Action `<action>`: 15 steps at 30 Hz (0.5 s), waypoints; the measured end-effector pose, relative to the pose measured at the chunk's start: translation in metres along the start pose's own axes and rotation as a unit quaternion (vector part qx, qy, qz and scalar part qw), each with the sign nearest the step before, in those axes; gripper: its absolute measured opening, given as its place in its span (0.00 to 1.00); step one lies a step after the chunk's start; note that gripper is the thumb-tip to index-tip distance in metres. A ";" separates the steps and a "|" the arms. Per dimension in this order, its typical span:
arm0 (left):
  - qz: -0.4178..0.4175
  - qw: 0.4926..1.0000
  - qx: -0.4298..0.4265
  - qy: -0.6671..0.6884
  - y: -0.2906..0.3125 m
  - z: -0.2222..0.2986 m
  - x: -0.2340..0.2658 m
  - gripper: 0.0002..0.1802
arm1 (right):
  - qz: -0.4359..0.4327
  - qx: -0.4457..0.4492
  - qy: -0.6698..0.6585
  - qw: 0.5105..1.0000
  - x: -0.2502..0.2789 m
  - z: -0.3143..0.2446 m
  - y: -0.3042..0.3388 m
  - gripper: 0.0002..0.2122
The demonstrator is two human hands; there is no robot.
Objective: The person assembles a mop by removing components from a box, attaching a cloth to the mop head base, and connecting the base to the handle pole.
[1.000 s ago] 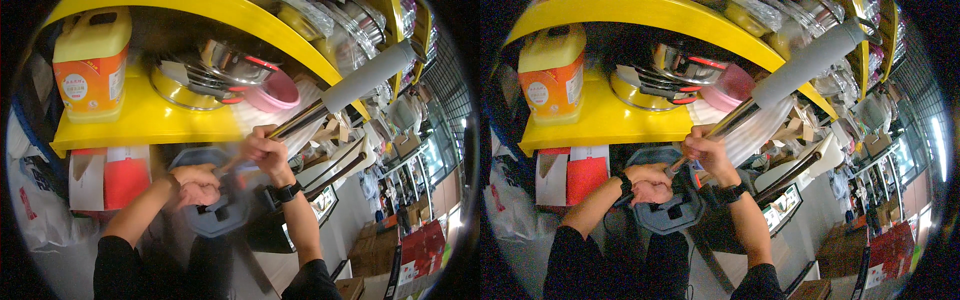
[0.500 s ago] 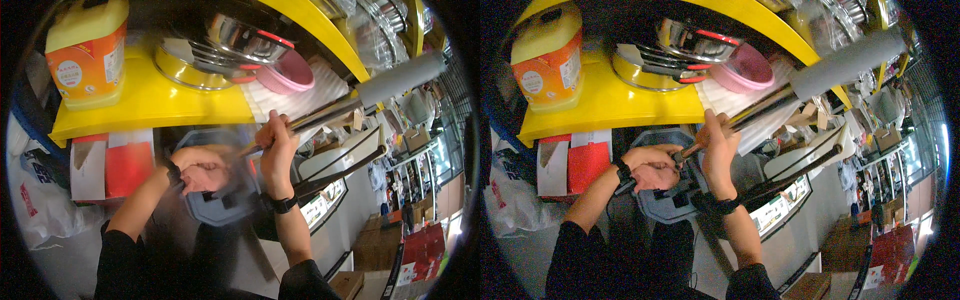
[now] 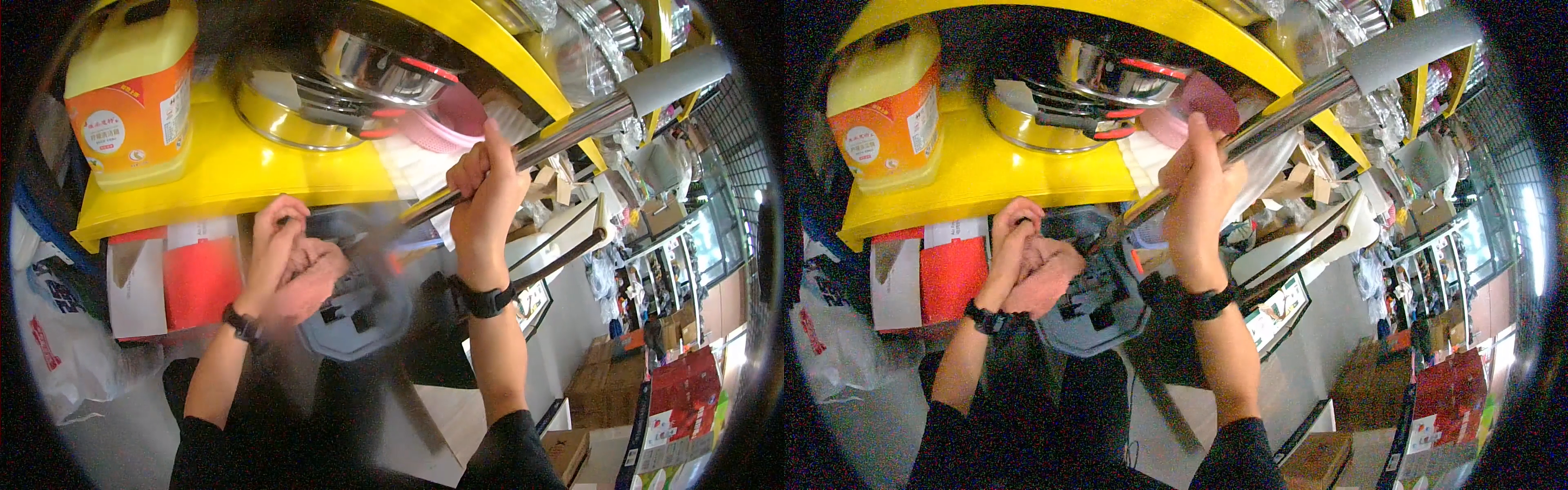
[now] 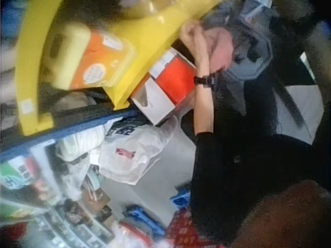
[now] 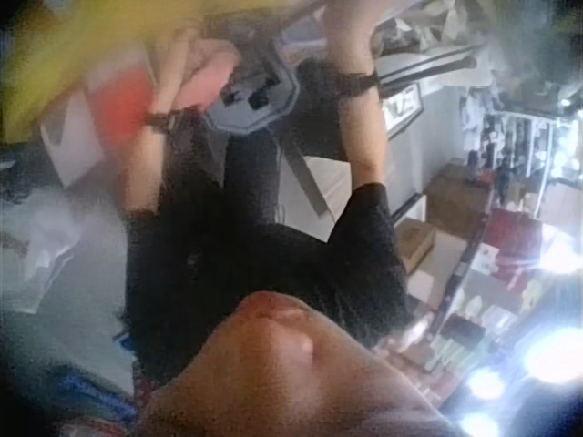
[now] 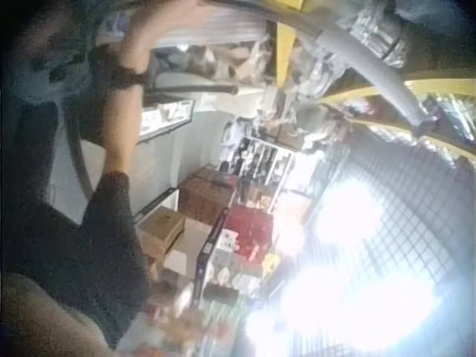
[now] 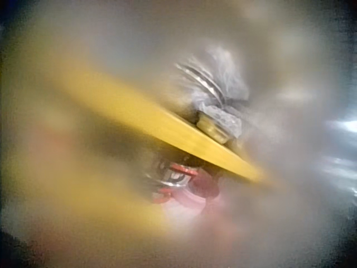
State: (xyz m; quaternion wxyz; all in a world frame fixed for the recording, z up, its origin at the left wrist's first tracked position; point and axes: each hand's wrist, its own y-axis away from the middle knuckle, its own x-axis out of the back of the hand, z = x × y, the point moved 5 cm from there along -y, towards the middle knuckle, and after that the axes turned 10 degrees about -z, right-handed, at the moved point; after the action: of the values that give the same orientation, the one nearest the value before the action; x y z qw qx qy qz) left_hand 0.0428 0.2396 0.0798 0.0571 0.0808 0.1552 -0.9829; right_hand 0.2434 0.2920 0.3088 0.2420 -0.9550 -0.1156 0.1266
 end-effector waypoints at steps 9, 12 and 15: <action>-0.163 0.839 0.012 -0.520 0.013 0.022 -0.038 0.33 | 0.053 -0.006 -0.007 0.999 0.011 -0.011 -0.003 0.19; -0.190 0.807 -0.005 -0.559 0.009 0.032 -0.063 0.35 | 0.070 0.011 0.006 0.997 0.008 -0.013 0.001 0.21; -0.209 0.791 -0.004 -0.575 0.010 0.026 -0.086 0.37 | 0.078 0.015 0.029 0.996 0.004 -0.017 0.006 0.22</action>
State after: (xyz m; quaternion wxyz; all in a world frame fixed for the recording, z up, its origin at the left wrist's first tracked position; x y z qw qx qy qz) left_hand 0.1251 0.2291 0.1166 -0.0708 -0.5340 0.1110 -0.8351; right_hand 0.2537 0.2803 0.3193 0.2492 -0.9606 -0.0319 0.1192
